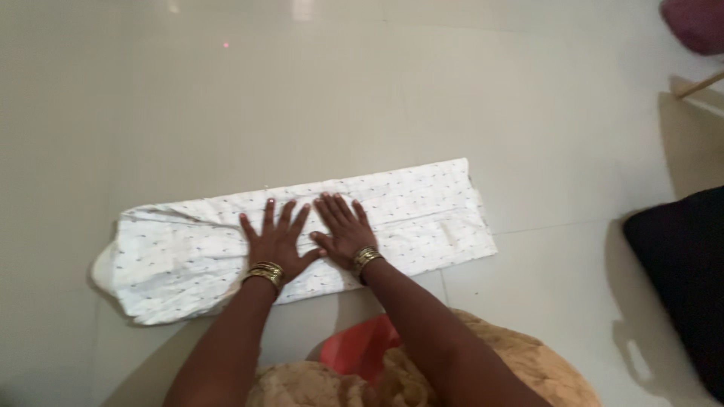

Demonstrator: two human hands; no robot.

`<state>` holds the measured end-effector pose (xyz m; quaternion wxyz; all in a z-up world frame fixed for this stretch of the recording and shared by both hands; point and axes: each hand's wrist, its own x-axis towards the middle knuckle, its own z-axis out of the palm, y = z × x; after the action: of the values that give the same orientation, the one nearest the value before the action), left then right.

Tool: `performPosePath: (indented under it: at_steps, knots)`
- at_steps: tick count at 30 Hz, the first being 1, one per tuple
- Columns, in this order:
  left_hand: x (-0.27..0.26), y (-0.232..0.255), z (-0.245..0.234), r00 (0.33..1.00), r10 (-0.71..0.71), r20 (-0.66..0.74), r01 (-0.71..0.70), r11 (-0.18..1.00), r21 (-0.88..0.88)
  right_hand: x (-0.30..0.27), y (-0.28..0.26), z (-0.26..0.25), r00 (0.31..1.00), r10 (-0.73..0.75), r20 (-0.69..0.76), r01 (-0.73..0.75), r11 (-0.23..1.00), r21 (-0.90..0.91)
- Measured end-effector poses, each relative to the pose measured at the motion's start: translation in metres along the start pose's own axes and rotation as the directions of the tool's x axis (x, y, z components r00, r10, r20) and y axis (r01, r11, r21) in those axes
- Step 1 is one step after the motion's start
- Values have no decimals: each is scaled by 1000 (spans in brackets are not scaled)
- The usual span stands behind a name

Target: The person folds a white collared shirt by hand on the floor, tucking in the sleeves and folding the torso into a neat rectangle.

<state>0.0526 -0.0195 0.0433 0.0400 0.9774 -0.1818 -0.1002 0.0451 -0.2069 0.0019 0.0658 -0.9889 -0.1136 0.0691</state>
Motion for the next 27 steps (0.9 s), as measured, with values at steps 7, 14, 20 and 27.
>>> performPosePath:
  at_steps: [7,14,20,27]
  knots:
    - [4,1,2,1000,-13,20,12,999,48,4,86,-27,990,107,87,-104,994,-44]
    - [5,3,6,999,-18,40,14,994,111,-25,194,-51,934,358,14,-358,933,-31]
    - [1,4,-8,993,-29,117,32,999,-17,-10,202,-37,896,438,74,-425,894,-142]
    - [2,-2,10,998,-32,51,34,999,-32,-18,37,22,958,283,39,-275,951,-144]
